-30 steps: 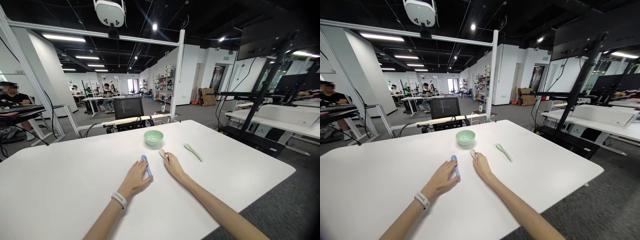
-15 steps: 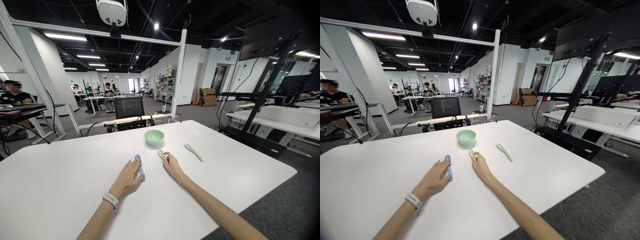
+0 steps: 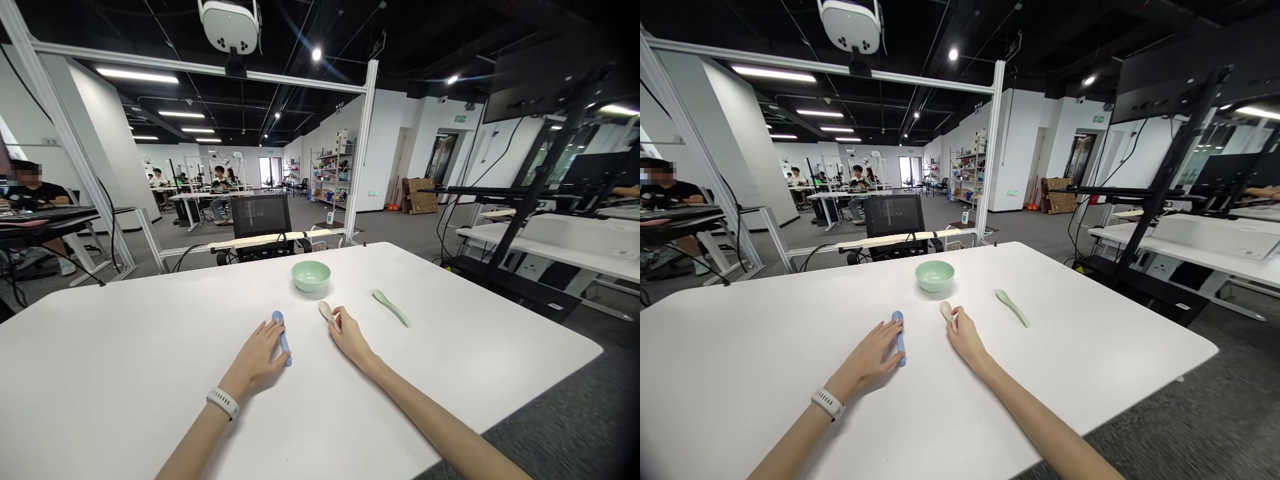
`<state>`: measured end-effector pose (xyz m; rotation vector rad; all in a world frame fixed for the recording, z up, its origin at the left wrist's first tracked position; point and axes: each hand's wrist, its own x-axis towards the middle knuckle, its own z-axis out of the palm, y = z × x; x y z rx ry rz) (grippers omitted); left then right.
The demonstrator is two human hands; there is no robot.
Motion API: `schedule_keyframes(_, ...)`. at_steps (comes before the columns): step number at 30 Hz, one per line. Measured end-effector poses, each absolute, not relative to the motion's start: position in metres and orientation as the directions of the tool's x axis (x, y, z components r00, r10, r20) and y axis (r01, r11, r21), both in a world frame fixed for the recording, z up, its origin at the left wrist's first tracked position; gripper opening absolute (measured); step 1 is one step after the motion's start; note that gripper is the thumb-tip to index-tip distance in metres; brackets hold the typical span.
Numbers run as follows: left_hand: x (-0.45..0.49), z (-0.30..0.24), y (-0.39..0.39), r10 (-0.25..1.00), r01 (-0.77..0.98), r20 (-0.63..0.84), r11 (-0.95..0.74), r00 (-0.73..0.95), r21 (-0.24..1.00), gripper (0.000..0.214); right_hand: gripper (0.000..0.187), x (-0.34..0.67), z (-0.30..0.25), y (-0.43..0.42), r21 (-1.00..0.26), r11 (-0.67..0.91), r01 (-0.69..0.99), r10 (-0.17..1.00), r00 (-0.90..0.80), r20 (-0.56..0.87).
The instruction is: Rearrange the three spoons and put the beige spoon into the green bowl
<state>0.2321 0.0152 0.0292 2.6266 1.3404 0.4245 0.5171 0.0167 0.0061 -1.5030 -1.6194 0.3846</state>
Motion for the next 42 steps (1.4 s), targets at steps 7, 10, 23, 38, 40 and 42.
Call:
schedule_keyframes(7,0.228,0.034,0.013,0.813,0.761,0.158,-0.581,0.561,0.288,0.064,0.02,0.518,0.004,0.019,-0.741,0.221,0.635,0.92,0.116,0.374)
schedule_keyframes(10,0.226,0.038,0.011,0.816,0.761,0.154,-0.576,0.558,0.298,0.063,0.022,0.519,0.003,0.02,-0.749,0.223,0.624,0.921,0.118,0.372)
schedule_keyframes(23,0.227,0.047,0.005,0.832,0.776,0.114,-0.55,0.544,0.308,0.064,0.026,0.519,0.0,0.021,-0.767,0.217,0.604,0.926,0.121,0.357)
schedule_keyframes(38,0.224,0.039,0.009,0.818,0.77,0.153,-0.574,0.554,0.28,0.071,0.036,0.516,0.002,0.019,-0.742,0.171,0.648,0.928,0.147,0.343)
schedule_keyframes(40,0.22,0.041,0.011,0.811,0.768,0.193,-0.585,0.552,0.262,0.072,0.042,0.521,0.005,0.021,-0.703,0.161,0.693,0.915,0.162,0.37)
schedule_keyframes(42,0.206,0.042,0.015,0.813,0.782,0.258,-0.577,0.522,0.236,0.072,0.045,0.533,0.01,0.025,-0.626,0.166,0.762,0.891,0.156,0.426)
